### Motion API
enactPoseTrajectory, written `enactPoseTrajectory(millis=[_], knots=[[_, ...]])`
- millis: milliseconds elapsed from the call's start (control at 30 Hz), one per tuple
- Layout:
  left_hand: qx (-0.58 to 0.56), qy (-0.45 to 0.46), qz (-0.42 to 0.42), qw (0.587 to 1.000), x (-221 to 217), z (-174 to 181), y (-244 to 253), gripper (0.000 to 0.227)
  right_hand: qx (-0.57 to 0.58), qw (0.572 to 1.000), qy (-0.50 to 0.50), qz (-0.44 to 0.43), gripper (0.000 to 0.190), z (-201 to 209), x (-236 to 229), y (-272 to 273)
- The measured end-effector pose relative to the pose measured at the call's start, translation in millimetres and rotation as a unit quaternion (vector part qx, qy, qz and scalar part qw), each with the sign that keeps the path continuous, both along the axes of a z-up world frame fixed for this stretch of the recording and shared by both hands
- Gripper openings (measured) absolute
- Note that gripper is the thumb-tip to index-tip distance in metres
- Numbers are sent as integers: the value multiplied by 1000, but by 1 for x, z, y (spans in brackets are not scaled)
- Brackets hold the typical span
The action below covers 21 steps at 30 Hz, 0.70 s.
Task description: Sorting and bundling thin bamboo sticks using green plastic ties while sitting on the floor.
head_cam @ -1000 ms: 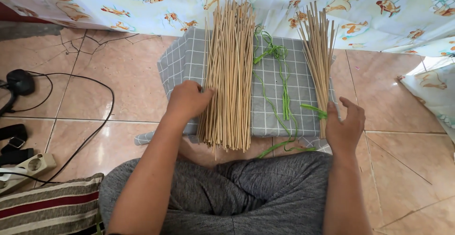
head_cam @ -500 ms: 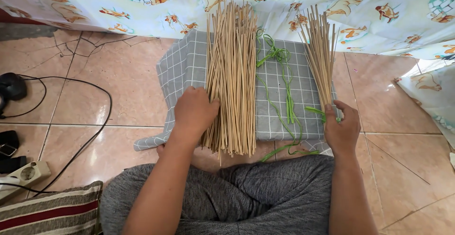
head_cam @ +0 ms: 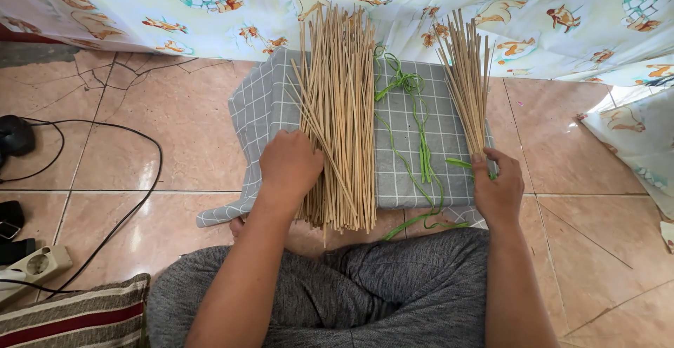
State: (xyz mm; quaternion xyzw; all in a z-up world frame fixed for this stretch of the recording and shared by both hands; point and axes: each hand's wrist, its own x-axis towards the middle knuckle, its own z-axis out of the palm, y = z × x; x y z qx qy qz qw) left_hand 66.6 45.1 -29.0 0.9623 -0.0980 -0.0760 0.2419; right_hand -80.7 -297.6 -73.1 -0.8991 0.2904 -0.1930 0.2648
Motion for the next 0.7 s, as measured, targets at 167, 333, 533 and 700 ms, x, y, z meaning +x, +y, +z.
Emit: enactPoseTrajectory(millis=[167, 333, 533, 700], knots=[[-20, 4, 15, 1000, 3, -4, -3, 22, 9, 1000, 0, 0, 47, 3, 1, 3], [-45, 49, 17, 998, -6, 26, 1, 41, 13, 1000, -1, 7, 46, 4, 0, 4], [-36, 45, 9, 998, 8, -10, 3, 33, 11, 1000, -6, 11, 46, 2, 0, 1], [-79, 70, 10, 994, 10, -10, 8, 35, 11, 1000, -8, 16, 45, 1, -1, 1]])
